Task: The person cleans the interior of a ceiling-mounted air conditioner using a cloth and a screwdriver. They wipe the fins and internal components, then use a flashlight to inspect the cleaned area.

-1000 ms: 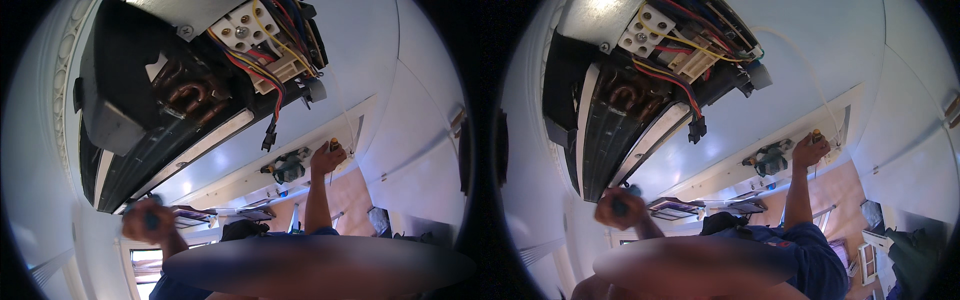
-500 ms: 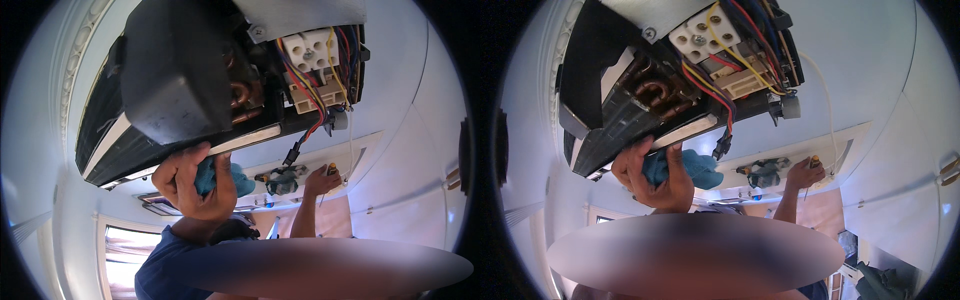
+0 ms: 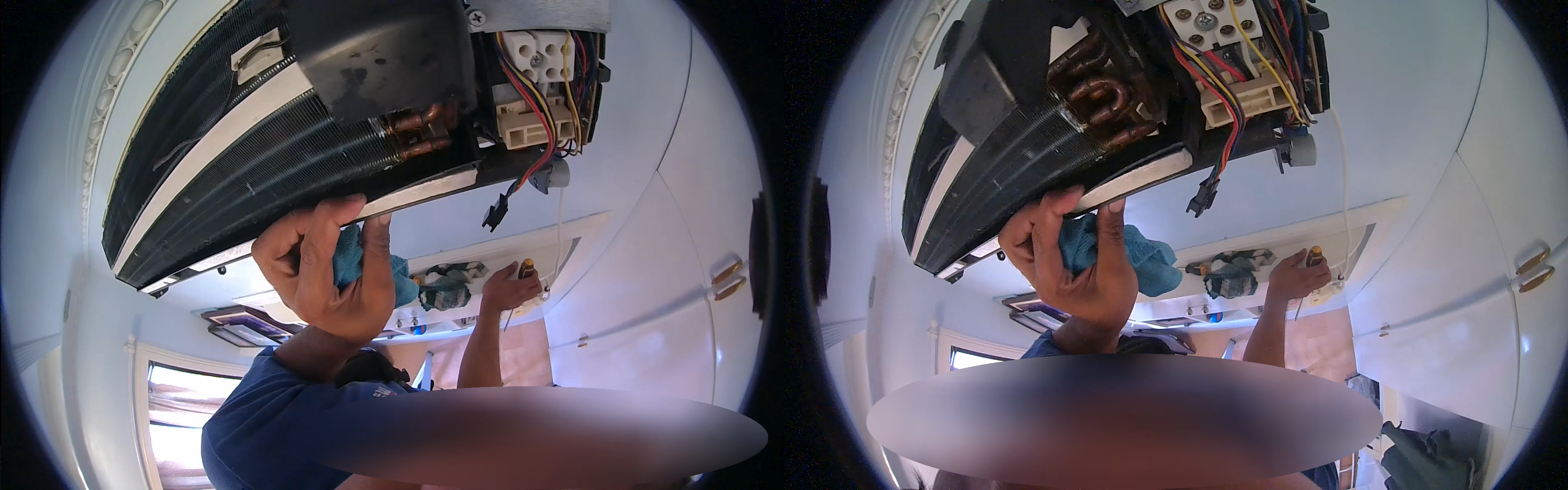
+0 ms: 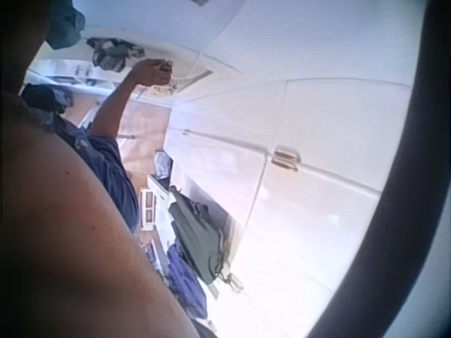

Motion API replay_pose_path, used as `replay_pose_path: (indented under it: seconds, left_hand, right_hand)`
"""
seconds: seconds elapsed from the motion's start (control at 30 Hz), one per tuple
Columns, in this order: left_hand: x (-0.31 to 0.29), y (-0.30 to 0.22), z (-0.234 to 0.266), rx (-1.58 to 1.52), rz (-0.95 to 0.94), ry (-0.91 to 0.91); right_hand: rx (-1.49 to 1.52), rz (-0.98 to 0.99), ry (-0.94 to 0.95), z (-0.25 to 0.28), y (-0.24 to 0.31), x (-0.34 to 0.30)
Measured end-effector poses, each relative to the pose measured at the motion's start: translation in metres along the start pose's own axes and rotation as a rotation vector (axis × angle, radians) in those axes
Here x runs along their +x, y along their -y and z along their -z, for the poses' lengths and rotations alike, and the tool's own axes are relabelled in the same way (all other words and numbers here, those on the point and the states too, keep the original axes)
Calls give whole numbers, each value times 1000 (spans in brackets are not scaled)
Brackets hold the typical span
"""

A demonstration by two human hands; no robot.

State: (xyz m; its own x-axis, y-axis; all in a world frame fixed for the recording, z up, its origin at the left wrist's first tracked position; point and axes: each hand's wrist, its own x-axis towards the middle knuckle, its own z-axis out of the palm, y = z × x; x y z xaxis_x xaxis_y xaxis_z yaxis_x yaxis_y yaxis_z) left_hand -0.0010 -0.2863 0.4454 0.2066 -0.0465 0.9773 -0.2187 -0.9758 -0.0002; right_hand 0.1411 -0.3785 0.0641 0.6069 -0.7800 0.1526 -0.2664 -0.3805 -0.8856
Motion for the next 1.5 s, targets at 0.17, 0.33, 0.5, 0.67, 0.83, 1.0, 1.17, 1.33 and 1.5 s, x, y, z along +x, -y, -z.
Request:
replay_pose_path:
  seconds: [0.17,0.33,0.5,0.67,0.83,1.0,1.17,1.33,1.5]
  left_hand:
    - [1,2,-2,-27,-12,-19]
    - [2,0,-2,-56,11,2]
    - [2,-3,-2,-56,6,7]
    - [0,-1,-2,-51,-1,-1]
    - [2,-2,-1,2,-8,8]
    - [2,-5,-1,-13,19,-3]
    - [4,0,-3,36,-13,-14]
    - [3,1,-6,46,-17,-34]
    - [3,-3,-3,59,40,-14]
  right_hand:
    - [3,14,-22,0,-1,1]
    - [17,34,-35,-3,-7,0]
    - [33,47,-69,-5,-9,1]
    - [58,10,-37,-2,-8,1]
    - [35,2,-17,-1,-7,1]
    - [67,47,-32,-2,-9,3]
    - [58,78,-63,-4,-10,4]
    - [58,81,-55,-7,-13,4]
    - [13,83,-45,-10,-16,5]
